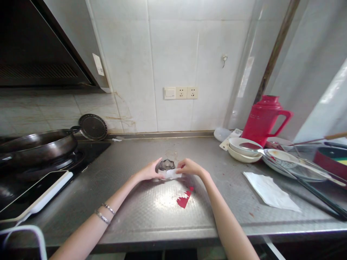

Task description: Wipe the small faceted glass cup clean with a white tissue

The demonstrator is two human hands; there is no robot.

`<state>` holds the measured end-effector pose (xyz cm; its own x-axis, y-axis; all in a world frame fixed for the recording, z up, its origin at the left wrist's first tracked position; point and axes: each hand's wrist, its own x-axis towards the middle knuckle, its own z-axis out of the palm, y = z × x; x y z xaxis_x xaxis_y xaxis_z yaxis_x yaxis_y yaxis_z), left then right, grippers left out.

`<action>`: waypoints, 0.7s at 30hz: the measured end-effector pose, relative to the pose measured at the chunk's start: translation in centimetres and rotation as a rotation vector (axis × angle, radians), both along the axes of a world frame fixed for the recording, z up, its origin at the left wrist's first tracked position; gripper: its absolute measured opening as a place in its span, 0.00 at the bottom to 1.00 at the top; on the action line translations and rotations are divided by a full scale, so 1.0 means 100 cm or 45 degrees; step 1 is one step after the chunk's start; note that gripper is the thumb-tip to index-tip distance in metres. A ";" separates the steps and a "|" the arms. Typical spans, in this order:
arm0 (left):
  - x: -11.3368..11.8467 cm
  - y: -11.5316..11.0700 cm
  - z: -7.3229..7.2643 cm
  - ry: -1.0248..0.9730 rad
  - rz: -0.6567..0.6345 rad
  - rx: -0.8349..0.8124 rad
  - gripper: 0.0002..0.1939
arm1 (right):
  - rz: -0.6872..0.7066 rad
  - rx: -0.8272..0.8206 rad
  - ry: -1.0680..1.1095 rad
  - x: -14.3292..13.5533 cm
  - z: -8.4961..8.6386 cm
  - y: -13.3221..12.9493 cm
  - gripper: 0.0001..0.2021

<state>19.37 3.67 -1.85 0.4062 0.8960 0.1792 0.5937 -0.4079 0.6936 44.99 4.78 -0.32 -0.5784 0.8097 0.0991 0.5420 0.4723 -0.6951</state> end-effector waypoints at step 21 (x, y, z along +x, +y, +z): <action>0.023 -0.028 0.035 -0.621 -0.015 0.139 0.24 | -0.430 0.185 0.770 -0.039 0.000 -0.009 0.20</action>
